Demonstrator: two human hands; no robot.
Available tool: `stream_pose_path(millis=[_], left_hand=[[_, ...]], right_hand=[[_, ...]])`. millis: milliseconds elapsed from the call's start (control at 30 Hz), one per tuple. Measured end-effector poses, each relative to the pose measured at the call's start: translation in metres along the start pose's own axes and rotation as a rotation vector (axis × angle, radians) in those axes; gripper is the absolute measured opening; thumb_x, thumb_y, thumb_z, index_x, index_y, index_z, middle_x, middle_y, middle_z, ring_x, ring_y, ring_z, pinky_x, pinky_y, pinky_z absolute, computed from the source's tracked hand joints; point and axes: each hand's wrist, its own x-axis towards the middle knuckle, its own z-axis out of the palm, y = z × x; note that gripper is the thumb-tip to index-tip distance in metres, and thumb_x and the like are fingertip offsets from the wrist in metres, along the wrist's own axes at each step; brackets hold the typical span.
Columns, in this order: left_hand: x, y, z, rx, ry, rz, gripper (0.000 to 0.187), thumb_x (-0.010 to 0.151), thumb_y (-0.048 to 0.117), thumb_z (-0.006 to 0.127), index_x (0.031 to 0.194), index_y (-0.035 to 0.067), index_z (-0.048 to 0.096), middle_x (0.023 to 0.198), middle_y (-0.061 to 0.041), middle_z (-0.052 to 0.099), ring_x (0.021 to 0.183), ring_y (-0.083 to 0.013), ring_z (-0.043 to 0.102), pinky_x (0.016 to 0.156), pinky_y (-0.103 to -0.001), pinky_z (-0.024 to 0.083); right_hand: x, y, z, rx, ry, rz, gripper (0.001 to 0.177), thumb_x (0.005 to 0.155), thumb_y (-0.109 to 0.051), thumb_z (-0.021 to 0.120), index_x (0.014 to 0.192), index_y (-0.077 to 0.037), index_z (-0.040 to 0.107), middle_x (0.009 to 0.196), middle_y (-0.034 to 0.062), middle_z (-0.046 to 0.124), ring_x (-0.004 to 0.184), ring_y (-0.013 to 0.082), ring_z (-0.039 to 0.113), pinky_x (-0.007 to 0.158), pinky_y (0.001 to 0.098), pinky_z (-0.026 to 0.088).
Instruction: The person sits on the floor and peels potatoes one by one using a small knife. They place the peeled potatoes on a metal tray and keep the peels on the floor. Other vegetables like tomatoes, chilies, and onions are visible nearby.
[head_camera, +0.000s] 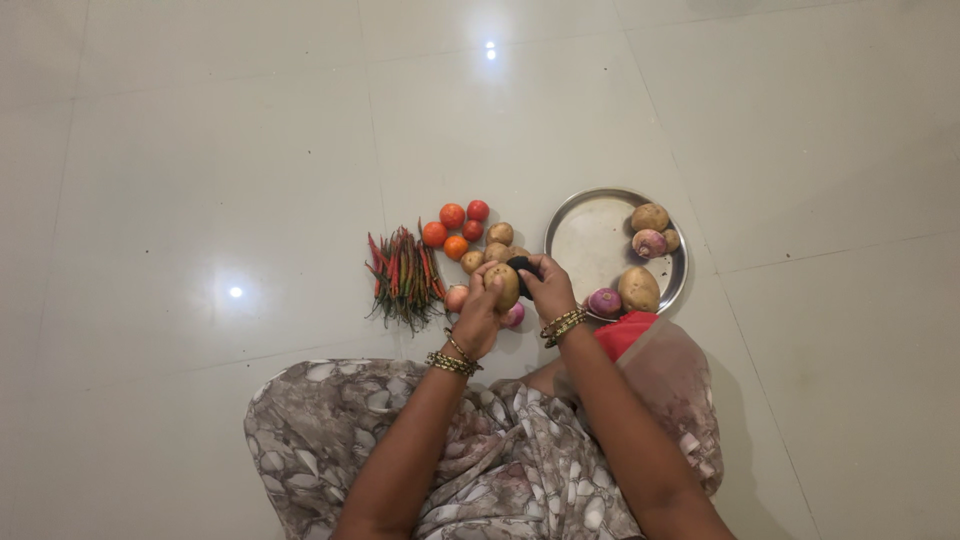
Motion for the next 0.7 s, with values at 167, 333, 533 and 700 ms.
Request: stream_pose_path(millis=[167, 333, 533, 700], left_hand=[[0.001, 0.005, 0.002, -0.155, 0.042, 0.056, 0.043, 0.105, 0.034, 0.047, 0.144, 0.019, 0.035, 0.133, -0.007, 0.053, 0.112, -0.0158, 0.061, 0.085, -0.032, 0.058], [0.009, 0.011, -0.005, -0.201, 0.154, 0.099, 0.039, 0.105, 0.034, 0.048, 0.138, 0.016, 0.039, 0.127, -0.01, 0.055, 0.112, -0.0217, 0.062, 0.093, -0.038, 0.057], [0.012, 0.011, -0.012, -0.234, 0.187, 0.157, 0.038, 0.107, 0.039, 0.046, 0.136, 0.014, 0.043, 0.123, -0.01, 0.056, 0.109, -0.0208, 0.059, 0.093, -0.037, 0.055], [0.009, 0.014, -0.01, -0.244, 0.109, 0.209, 0.042, 0.109, 0.042, 0.04, 0.139, 0.013, 0.044, 0.123, -0.011, 0.057, 0.111, -0.0202, 0.059, 0.097, -0.035, 0.053]], right_hand=[[-0.019, -0.032, 0.019, -0.414, -0.035, -0.345, 0.028, 0.087, 0.004, 0.063, 0.112, -0.006, 0.071, 0.111, 0.0094, 0.069, 0.104, 0.0228, 0.067, 0.092, 0.0342, 0.053], [-0.049, -0.043, 0.047, -0.716, 0.009, -0.639, 0.027, 0.085, 0.005, 0.061, 0.104, -0.007, 0.073, 0.107, 0.0129, 0.065, 0.103, 0.0326, 0.065, 0.092, 0.0394, 0.054], [-0.071, -0.054, 0.063, -0.878, -0.083, -0.954, 0.017, 0.082, -0.004, 0.069, 0.099, -0.005, 0.073, 0.103, 0.01, 0.065, 0.101, 0.0307, 0.061, 0.091, 0.0399, 0.052], [-0.075, -0.071, 0.071, -0.923, -0.049, -1.044, 0.018, 0.081, -0.004, 0.068, 0.098, -0.004, 0.073, 0.106, 0.0102, 0.065, 0.105, 0.0314, 0.061, 0.094, 0.0414, 0.051]])
